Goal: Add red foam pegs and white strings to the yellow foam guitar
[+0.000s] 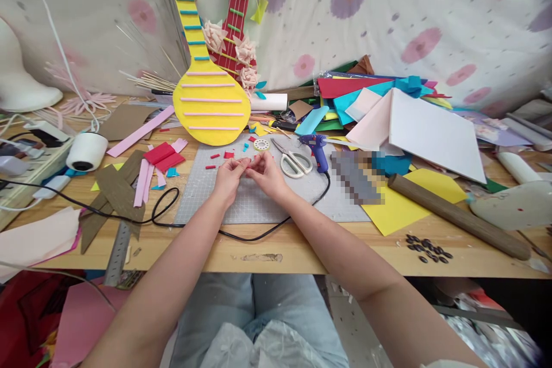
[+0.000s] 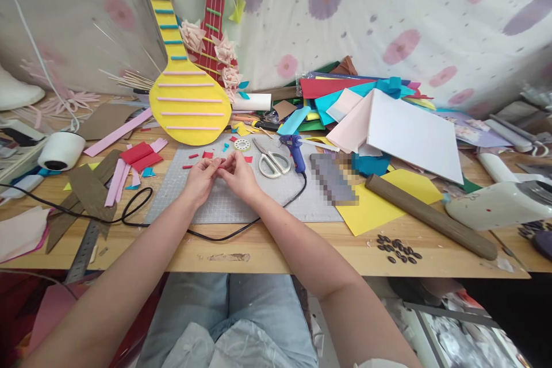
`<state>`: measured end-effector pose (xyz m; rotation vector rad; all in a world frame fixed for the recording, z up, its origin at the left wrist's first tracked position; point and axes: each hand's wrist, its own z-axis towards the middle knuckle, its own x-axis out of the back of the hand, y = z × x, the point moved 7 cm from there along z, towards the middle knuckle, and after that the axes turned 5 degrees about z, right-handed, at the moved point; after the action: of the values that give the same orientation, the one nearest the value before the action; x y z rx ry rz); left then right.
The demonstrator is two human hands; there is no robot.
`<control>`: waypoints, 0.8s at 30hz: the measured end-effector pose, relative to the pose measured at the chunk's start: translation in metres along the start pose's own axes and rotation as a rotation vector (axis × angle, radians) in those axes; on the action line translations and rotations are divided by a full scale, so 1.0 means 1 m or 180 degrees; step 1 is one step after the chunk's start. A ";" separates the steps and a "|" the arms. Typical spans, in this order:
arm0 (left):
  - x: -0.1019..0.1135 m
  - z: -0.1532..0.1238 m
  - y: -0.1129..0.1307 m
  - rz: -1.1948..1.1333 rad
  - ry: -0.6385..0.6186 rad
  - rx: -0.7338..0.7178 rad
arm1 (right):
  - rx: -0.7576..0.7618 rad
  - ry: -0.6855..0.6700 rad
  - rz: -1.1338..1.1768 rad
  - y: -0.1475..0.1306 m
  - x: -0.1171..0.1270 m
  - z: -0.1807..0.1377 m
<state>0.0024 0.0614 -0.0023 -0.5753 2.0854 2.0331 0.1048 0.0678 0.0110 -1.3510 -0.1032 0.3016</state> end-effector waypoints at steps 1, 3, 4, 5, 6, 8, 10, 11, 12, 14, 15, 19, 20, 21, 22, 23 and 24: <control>-0.001 -0.001 0.000 0.0081 -0.0023 0.0047 | -0.0039 0.0011 0.0034 0.001 0.002 0.001; 0.000 -0.001 0.001 0.0151 -0.0017 0.0120 | -0.0142 0.0022 0.0157 0.002 0.007 0.002; 0.001 -0.001 0.003 0.0182 0.0011 0.0105 | -0.0188 0.0017 0.0209 0.003 0.009 0.002; 0.002 -0.001 0.005 0.0234 0.0050 0.0039 | -0.0229 0.0002 0.0243 0.002 0.010 0.003; 0.003 -0.001 0.008 0.0317 0.0091 -0.0073 | -0.0267 -0.0008 0.0256 0.002 0.011 0.003; 0.004 -0.001 0.013 0.0542 0.0115 -0.0360 | -0.0338 -0.0019 0.0214 0.002 0.013 0.002; 0.004 -0.001 0.016 0.0737 0.0084 -0.0535 | -0.0404 -0.0024 0.0108 0.002 0.013 0.001; 0.004 -0.001 0.016 0.0809 0.0067 -0.0533 | -0.0430 -0.0025 0.0042 0.002 0.013 0.001; 0.005 -0.001 0.015 0.0860 0.0057 -0.0488 | -0.0452 -0.0030 -0.0015 0.002 0.013 0.000; 0.006 -0.001 0.013 0.0904 0.0052 -0.0371 | -0.0481 -0.0032 -0.0051 0.003 0.014 0.000; 0.007 -0.001 0.013 0.0914 0.0046 -0.0333 | -0.0503 -0.0036 -0.0018 0.003 0.014 0.000; 0.009 -0.001 0.016 0.1033 -0.0013 -0.0356 | -0.0667 -0.0137 0.0372 0.006 0.016 0.000; 0.010 -0.001 0.017 0.1062 -0.0006 -0.0371 | -0.0685 -0.0159 0.0473 0.006 0.017 0.000; 0.011 -0.001 0.018 0.1069 0.0023 -0.0392 | -0.0686 -0.0165 0.0554 0.006 0.019 0.001; 0.013 0.000 0.019 0.1056 0.0065 -0.0413 | -0.0675 -0.0156 0.0608 0.006 0.020 0.002; 0.014 0.000 0.019 0.1032 0.0115 -0.0433 | -0.0660 -0.0134 0.0632 0.005 0.022 0.002; 0.015 0.000 0.019 0.1008 0.0159 -0.0452 | -0.0652 -0.0112 0.0631 0.006 0.023 0.003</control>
<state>-0.0189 0.0589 0.0098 -0.3347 2.1908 2.3751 0.1250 0.0777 0.0039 -1.5627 -0.0296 0.4925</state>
